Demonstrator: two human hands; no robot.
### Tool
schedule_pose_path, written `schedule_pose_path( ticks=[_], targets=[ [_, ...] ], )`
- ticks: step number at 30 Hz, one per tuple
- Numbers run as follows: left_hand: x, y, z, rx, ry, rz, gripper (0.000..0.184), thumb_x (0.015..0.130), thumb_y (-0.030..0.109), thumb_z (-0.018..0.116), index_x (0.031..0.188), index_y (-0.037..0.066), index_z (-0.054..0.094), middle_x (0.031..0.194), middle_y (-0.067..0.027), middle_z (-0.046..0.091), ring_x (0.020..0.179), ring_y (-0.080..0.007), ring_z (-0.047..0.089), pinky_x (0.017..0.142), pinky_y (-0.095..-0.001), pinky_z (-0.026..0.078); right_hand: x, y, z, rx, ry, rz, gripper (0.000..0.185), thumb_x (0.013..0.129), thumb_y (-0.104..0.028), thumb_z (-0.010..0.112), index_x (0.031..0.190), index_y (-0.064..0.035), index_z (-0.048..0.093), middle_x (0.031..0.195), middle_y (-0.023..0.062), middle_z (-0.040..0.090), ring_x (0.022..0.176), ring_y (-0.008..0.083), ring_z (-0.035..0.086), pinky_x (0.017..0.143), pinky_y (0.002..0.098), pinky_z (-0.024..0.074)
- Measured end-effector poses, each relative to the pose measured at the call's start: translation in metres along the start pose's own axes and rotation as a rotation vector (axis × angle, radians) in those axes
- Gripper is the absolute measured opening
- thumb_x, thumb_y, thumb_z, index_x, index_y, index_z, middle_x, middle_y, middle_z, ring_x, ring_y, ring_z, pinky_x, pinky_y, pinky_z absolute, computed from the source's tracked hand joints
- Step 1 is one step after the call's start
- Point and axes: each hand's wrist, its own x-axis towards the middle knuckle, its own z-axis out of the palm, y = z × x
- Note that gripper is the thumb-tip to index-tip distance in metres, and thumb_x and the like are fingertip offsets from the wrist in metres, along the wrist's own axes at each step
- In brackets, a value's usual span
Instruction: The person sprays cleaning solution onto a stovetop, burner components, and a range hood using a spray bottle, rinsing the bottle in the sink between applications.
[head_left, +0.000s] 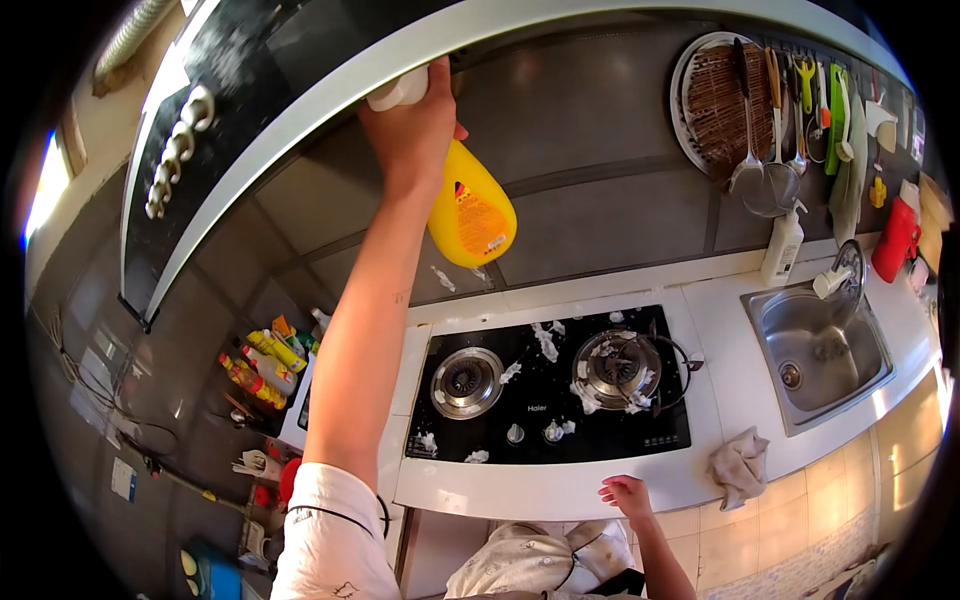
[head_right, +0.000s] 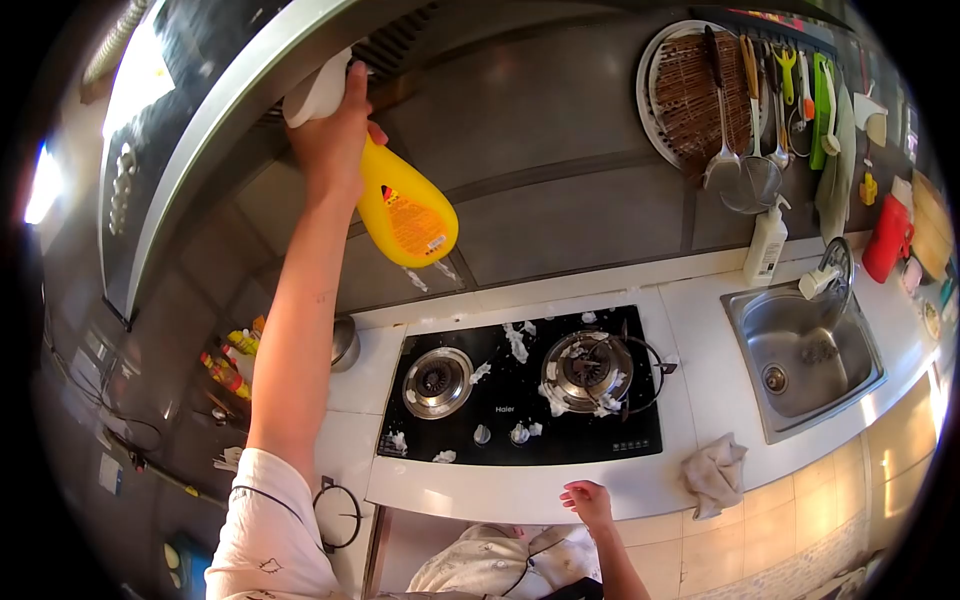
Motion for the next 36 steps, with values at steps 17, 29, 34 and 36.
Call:
schedule_pose_path(
  ticks=[17,29,34,36],
  targets=[
    [-0.014,-0.031,0.064,0.363,0.02,0.306,0.026,0.074,0.021,0.068,0.074,0.0,0.054,0.058,-0.0095,0.057,0.049,-0.0236,0.057,0.049,-0.0306,0.045,0.005,0.004,-0.039,0.093,0.021,0.062,0.016,0.085,-0.006,0.046,0.088,-0.0027,0.061,0.078,0.0091,0.066,0.065,0.0139,0.062,0.056,0.0223,0.0465],
    [-0.04,-0.049,0.04,0.326,0.087,0.15,0.021,0.075,0.013,0.067,0.066,0.0,0.053,0.057,-0.0086,0.056,0.05,-0.02,0.058,0.048,-0.0317,0.045,0.001,-0.01,-0.033,0.126,-0.063,0.037,0.016,0.083,-0.004,0.046,0.09,-0.0038,0.061,0.077,0.0076,0.066,0.064,0.0117,0.061,0.056,0.021,0.0461],
    [-0.065,-0.046,0.017,0.274,0.095,0.112,0.017,0.077,0.011,0.064,0.071,-0.002,0.054,0.057,-0.0066,0.056,0.041,-0.0143,0.054,0.04,-0.028,0.042,-0.012,0.004,-0.029,0.103,-0.081,0.106,0.019,0.082,-0.002,0.045,0.091,-0.0021,0.061,0.078,0.0092,0.065,0.064,0.0123,0.061,0.056,0.0212,0.0457],
    [-0.073,-0.036,0.006,0.217,0.065,0.032,0.016,0.078,0.011,0.063,0.074,-0.002,0.056,0.057,-0.0056,0.055,0.04,-0.0131,0.053,0.038,-0.0264,0.041,-0.016,0.013,-0.029,0.12,-0.091,0.127,0.02,0.082,-0.002,0.044,0.091,-0.0013,0.061,0.078,0.0097,0.065,0.064,0.0125,0.061,0.055,0.0214,0.0455]
  ],
)
